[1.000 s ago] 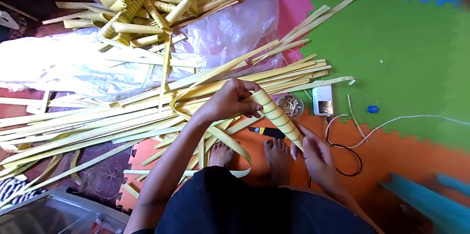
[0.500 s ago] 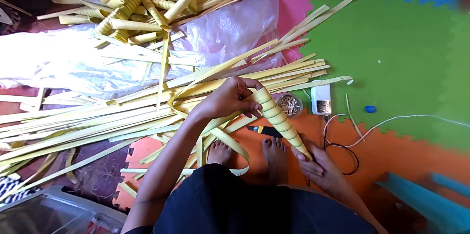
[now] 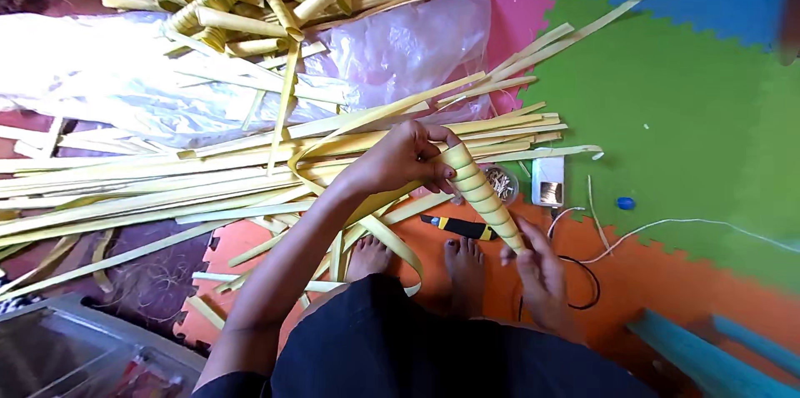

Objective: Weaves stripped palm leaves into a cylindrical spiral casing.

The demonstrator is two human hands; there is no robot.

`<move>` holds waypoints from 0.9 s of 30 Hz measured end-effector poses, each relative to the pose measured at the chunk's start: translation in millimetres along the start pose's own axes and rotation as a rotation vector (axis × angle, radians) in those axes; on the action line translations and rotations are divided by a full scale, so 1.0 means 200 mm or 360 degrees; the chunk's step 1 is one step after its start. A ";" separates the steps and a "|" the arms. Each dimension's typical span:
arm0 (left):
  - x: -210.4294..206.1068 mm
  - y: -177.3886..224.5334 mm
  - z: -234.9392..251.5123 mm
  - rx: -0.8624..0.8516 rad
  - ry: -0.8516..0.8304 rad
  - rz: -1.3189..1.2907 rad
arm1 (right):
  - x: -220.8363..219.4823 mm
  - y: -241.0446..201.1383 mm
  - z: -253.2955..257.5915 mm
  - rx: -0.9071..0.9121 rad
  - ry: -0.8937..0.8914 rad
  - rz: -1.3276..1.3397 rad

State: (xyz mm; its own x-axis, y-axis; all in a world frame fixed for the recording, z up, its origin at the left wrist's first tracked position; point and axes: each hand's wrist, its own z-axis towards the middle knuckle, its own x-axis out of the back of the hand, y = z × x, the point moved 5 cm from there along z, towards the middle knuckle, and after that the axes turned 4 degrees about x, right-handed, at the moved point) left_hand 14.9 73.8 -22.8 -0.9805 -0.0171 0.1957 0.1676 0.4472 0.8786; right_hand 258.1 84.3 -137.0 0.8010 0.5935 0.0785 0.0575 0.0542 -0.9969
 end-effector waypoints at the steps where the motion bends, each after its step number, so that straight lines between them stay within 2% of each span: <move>1: 0.01 0.01 0.00 -0.0008 0.0006 0.0020 | 0.00 0.00 0.00 0.0064 0.0015 -0.0108; 2: 0.02 0.01 0.00 -0.0042 0.0010 0.0047 | -0.01 0.00 0.00 -0.0071 0.0039 0.0016; 4: 0.04 -0.01 0.02 -0.0245 0.0003 0.0066 | -0.05 0.00 -0.01 -0.0641 -0.0050 0.0456; 6: 0.11 -0.11 0.13 -0.0768 -0.0200 -0.0034 | -0.06 0.00 -0.02 -0.0969 -0.0310 0.0784; 7: 0.14 -0.16 0.17 -0.1000 -0.0302 -0.0080 | -0.06 0.00 -0.02 -0.1002 -0.0412 0.0857; 9: 0.15 -0.21 0.19 -0.1233 -0.0355 -0.0125 | -0.03 -0.01 0.03 -0.0841 -0.0464 0.0687; 11: 0.13 -0.21 0.18 -0.1324 -0.0310 -0.0086 | 0.01 -0.06 0.13 -0.0367 -0.0343 0.0123; 13: 0.07 -0.21 0.18 -0.1320 -0.0188 0.0105 | 0.03 -0.15 0.26 0.0123 -0.0182 -0.0366; 14: 0.02 -0.20 0.18 -0.1293 -0.0124 0.0207 | 0.02 -0.20 0.32 0.0268 -0.0124 -0.0465; 18: -0.11 -0.11 0.24 -0.1052 0.0047 0.0267 | -0.06 -0.32 0.47 0.0552 0.0136 -0.0649; 22: -0.16 -0.06 0.32 -0.0836 0.0088 0.0271 | -0.03 -0.29 0.54 0.0614 0.0388 -0.0870; 24: -0.16 -0.11 0.41 -0.0731 -0.0033 0.0190 | -0.02 -0.24 0.56 0.0493 0.0325 -0.0836; 27: -0.14 -0.30 0.51 -0.0548 -0.0191 0.0003 | 0.05 -0.09 0.63 0.0286 0.0098 -0.0628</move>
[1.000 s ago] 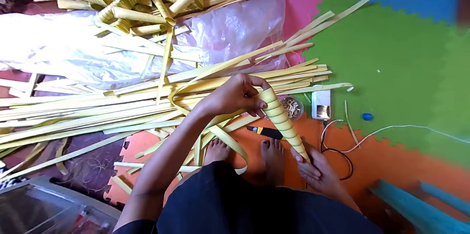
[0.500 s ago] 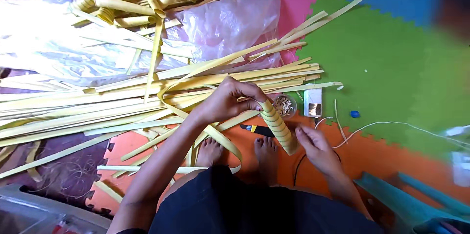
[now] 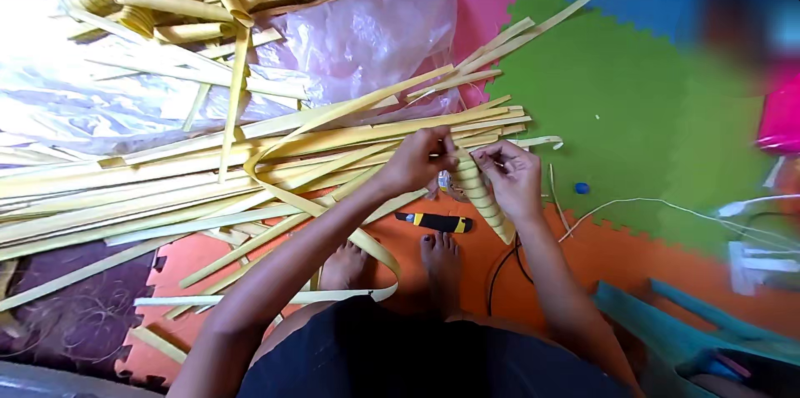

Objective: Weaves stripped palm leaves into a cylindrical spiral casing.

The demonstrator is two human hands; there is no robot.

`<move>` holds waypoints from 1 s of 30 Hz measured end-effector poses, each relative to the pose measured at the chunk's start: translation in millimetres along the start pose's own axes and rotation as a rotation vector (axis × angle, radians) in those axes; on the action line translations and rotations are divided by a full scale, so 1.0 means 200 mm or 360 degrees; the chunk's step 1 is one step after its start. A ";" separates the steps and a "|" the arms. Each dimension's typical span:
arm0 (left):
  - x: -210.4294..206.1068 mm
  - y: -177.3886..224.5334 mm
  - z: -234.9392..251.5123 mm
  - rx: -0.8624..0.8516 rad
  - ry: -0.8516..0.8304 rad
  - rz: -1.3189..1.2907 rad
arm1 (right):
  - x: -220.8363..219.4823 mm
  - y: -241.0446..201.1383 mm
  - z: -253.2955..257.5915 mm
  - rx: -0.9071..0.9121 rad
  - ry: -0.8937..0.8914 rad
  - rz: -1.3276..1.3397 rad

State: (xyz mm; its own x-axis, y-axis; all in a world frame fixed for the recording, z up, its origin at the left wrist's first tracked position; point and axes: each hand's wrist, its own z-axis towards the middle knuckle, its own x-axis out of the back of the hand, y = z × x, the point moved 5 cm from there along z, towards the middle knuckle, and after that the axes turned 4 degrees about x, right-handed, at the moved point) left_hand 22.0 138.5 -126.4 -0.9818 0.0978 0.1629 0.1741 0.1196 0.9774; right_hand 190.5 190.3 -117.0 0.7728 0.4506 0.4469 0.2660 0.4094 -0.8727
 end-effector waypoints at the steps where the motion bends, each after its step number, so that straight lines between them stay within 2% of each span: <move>1: 0.02 -0.07 -0.02 0.0073 0.0013 -0.0096 | 0.01 0.07 0.00 0.0000 -0.0020 -0.0023; 4: 0.13 -0.21 -0.11 0.0339 0.0160 -0.0397 | 0.01 0.27 -0.02 -0.0015 -0.0160 -0.0439; 7: 0.23 -0.24 -0.22 0.0548 0.0340 -0.0732 | -0.07 0.36 -0.08 -0.0072 -0.0412 -0.0678; 11: 0.27 -0.24 -0.30 0.0527 0.0428 -0.1026 | -0.15 0.40 -0.12 -0.0139 -0.0518 -0.0886; 15: 0.26 -0.24 -0.32 0.0481 0.0397 -0.1067 | -0.21 0.44 -0.13 -0.0276 -0.0672 -0.1040; 17: 0.25 -0.24 -0.32 0.0490 0.0407 -0.1076 | -0.20 0.45 -0.14 -0.0231 -0.0638 -0.0994; 20: 0.25 -0.24 -0.32 0.0493 0.0399 -0.1047 | -0.14 0.41 -0.14 -0.0168 -0.0437 -0.0765; 26: 0.21 -0.25 -0.31 0.0469 0.0350 -0.1020 | -0.05 0.39 -0.17 -0.0389 -0.0272 -0.0473; 30: 0.19 -0.22 -0.30 0.0444 0.0336 -0.0912 | -0.03 0.37 -0.19 -0.0294 -0.0167 -0.0477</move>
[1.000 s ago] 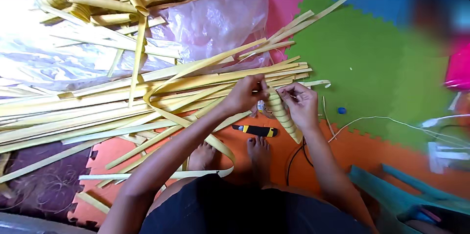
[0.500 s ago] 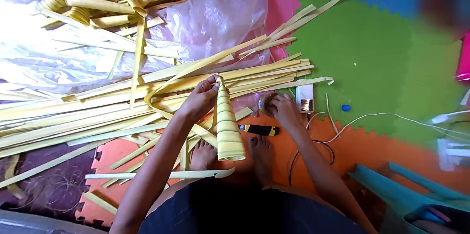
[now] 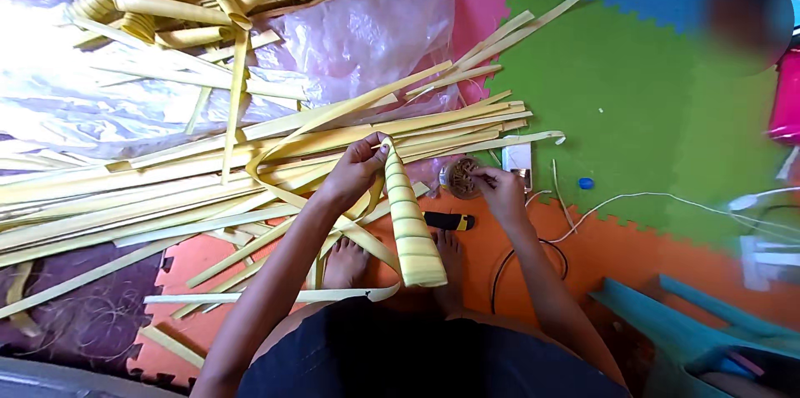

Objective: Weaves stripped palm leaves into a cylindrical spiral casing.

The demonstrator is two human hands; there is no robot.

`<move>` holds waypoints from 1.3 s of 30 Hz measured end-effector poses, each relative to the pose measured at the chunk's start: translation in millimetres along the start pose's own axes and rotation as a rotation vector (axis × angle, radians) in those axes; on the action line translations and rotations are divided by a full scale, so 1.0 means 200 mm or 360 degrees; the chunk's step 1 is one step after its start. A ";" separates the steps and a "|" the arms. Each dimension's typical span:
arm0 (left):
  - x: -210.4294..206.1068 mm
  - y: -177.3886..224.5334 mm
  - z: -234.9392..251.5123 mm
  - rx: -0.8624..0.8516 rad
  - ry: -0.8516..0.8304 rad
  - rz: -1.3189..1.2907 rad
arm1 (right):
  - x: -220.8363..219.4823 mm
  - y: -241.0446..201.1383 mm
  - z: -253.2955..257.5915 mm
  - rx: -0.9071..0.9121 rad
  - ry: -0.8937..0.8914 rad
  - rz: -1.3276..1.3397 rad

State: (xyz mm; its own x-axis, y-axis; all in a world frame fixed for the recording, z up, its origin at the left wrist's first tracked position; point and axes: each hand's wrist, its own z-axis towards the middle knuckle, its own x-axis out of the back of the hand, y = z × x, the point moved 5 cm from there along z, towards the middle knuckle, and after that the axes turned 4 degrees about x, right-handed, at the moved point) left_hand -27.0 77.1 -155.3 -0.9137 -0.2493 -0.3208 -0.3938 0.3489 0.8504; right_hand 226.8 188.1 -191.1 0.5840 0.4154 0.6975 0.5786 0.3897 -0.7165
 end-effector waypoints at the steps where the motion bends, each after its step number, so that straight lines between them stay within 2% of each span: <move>1: -0.01 0.01 0.00 -0.0052 -0.0003 0.0057 | 0.01 -0.02 0.00 0.0058 0.0041 -0.0016; 4: -0.05 0.05 -0.01 -0.0370 -0.0050 0.0319 | 0.05 -0.14 0.00 0.0206 0.0169 0.0037; 7: -0.12 0.10 -0.02 -0.0749 -0.0166 0.0498 | 0.12 -0.38 0.00 0.0382 0.0238 0.0224; 12: -0.25 0.19 -0.06 -0.0955 -0.0373 0.0458 | 0.21 -0.66 0.01 0.0715 0.0231 0.0798; 15: -0.29 0.23 -0.10 -0.1005 -0.0484 0.0386 | 0.24 -0.69 0.02 0.0784 0.0255 0.0995; 19: -0.33 0.26 -0.14 -0.1028 -0.0545 0.0358 | 0.25 -0.74 0.00 0.0939 0.0366 0.0775; 23: -0.34 0.26 -0.15 -0.1059 -0.0557 0.0316 | 0.25 -0.78 0.00 0.0959 0.0334 0.0644; 39: -0.40 0.30 -0.23 -0.1054 -0.0318 0.0354 | 0.27 -0.83 -0.03 0.1018 0.0416 0.0530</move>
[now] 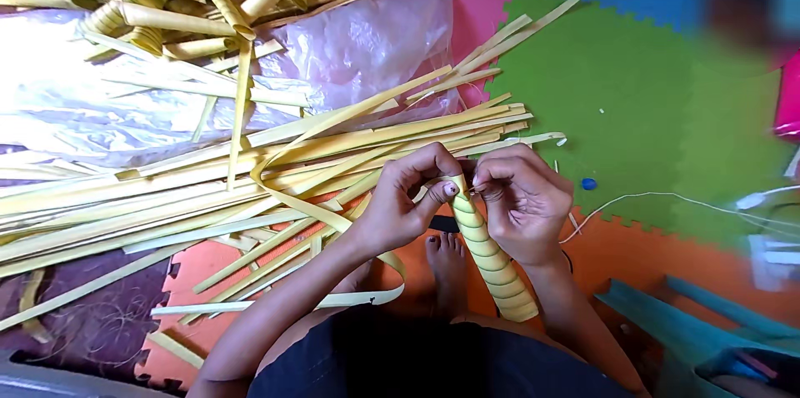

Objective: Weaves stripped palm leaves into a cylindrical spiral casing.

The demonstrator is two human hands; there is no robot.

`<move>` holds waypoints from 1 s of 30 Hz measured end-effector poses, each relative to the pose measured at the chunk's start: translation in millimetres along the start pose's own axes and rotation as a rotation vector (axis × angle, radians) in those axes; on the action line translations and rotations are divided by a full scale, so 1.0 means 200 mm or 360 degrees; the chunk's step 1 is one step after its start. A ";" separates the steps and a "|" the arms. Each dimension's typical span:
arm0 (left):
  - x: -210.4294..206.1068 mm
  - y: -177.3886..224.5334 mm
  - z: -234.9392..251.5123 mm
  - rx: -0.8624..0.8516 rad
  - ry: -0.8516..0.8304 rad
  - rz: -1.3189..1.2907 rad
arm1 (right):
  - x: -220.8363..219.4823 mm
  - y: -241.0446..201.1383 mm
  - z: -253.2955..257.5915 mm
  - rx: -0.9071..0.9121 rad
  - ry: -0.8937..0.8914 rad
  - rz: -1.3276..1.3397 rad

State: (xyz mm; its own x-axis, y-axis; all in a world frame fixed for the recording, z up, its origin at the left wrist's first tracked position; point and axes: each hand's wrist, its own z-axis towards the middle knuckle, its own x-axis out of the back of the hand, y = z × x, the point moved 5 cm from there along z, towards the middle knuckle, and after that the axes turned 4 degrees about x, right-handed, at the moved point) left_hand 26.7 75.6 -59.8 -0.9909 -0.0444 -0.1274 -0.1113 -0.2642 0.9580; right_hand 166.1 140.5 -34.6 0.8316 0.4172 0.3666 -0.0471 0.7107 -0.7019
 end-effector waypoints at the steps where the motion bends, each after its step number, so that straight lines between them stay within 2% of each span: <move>1: 0.00 0.00 0.00 0.0016 0.0017 0.0027 | 0.00 0.00 0.00 0.0009 0.0001 0.0003; 5: -0.01 0.02 0.01 0.0067 0.0098 0.0196 | -0.01 -0.01 0.00 0.0050 0.0001 -0.0057; 8: 0.01 0.01 0.01 0.0106 0.0107 0.0171 | -0.02 0.01 0.01 0.0027 -0.0018 0.0023; 10: 0.04 -0.01 0.03 0.0127 0.0020 0.0179 | -0.03 0.08 0.02 -0.0101 -0.0109 0.0286; 13: 0.18 -0.05 0.04 0.0222 -0.0108 0.0502 | -0.08 0.24 -0.06 -0.0530 -0.0278 0.0627; 16: 0.44 -0.06 -0.04 0.0270 0.0115 0.0768 | -0.13 0.45 -0.32 -0.0990 -0.0447 0.0141; 18: 0.61 -0.09 -0.13 0.0287 0.0367 0.0661 | -0.20 0.55 -0.57 -0.1173 -0.0744 -0.0231; 21: 0.75 -0.19 -0.23 0.0287 0.0686 0.0385 | -0.30 0.63 -0.86 -0.1224 -0.1327 -0.0569; 23: 0.77 -0.23 -0.26 0.0347 0.0808 0.0366 | -0.34 0.67 -0.96 -0.1187 -0.1573 -0.0746; 26: 0.75 -0.25 -0.27 0.0453 0.0838 0.0359 | -0.33 0.66 -0.96 -0.1114 -0.1522 -0.0650; 30: 0.66 -0.26 -0.23 0.0637 0.0750 0.0269 | -0.22 0.44 -0.73 -0.0874 -0.0821 -0.0229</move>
State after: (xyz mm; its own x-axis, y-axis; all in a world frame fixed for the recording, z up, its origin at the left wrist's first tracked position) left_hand -95.4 38.6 -138.2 -0.8674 -0.4971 0.0218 -0.0667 0.1596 0.9849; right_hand 206.8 102.2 -200.9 0.4390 0.6490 0.6213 0.4361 0.4507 -0.7789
